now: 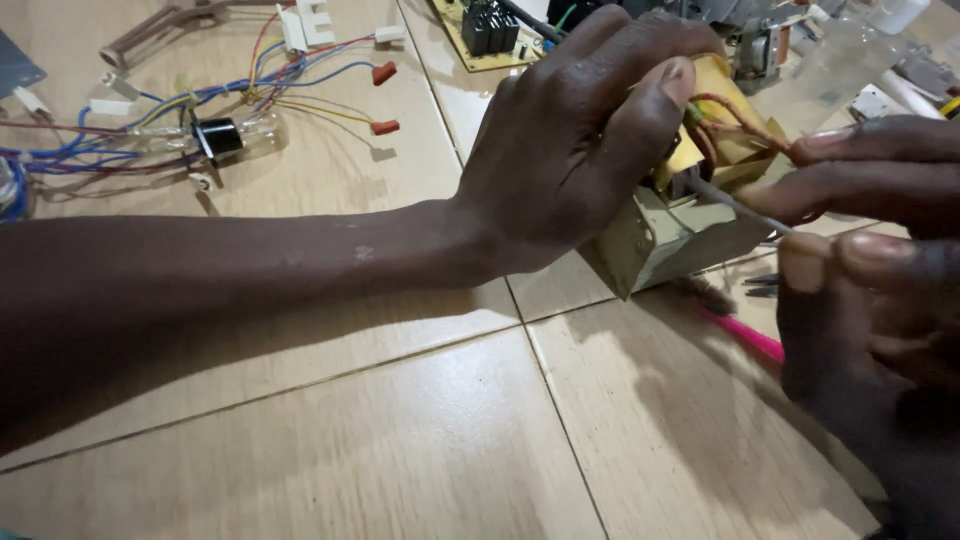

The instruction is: Cleaning and inspecting a transformer component using a toothbrush and a metal probe on a workbench.

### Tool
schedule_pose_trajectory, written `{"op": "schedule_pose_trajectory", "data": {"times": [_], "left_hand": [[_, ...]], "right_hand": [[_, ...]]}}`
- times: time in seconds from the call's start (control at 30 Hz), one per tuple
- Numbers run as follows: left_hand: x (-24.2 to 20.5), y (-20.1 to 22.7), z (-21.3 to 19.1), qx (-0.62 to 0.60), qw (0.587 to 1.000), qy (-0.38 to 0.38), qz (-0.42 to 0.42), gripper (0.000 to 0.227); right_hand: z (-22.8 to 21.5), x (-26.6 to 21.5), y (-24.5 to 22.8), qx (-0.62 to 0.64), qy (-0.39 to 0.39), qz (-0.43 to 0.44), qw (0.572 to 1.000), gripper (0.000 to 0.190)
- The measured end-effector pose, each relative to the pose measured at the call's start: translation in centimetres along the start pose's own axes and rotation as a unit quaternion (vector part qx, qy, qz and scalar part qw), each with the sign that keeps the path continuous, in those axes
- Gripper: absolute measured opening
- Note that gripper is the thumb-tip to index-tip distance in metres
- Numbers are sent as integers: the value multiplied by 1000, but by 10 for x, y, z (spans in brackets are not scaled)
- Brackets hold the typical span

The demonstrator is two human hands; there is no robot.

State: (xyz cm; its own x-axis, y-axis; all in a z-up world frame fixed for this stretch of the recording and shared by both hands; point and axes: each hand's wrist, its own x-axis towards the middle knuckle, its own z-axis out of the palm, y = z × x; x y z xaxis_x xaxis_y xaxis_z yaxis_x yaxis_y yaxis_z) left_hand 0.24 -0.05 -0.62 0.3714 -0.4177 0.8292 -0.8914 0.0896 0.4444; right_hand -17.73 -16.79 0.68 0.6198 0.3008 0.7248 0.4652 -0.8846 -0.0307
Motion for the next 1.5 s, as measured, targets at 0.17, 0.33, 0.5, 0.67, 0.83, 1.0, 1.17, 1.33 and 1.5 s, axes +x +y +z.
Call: {"op": "schedule_pose_trajectory", "data": {"times": [0.17,0.33,0.5,0.67,0.83,1.0,1.17,1.33,1.5], "left_hand": [[1,-1,-3,-16,1000,-7,19,45],[20,12,-14,0,998,-19,52,31],[39,47,-21,19,969,-32,244,30],[20,72,-14,-32,964,-56,256,29],[24,71,-28,-73,966,-79,235,27],[37,61,-59,-67,972,-87,206,26],[49,67,-59,-79,975,-94,183,26],[46,72,-69,-105,974,-121,159,24],[49,79,-80,-120,973,-133,146,23]], "right_hand": [[1,11,-7,-5,-7,3,1000,11],[15,19,4,45,212,40,975,22],[9,19,9,68,246,58,965,18],[11,21,1,540,161,358,745,30],[-13,24,9,2,152,-24,988,52],[-44,-14,61,-25,86,185,979,14],[-45,-5,74,-19,-164,262,951,11],[-45,32,74,-171,-381,297,859,23],[-41,42,84,-221,-484,242,811,20]]}}
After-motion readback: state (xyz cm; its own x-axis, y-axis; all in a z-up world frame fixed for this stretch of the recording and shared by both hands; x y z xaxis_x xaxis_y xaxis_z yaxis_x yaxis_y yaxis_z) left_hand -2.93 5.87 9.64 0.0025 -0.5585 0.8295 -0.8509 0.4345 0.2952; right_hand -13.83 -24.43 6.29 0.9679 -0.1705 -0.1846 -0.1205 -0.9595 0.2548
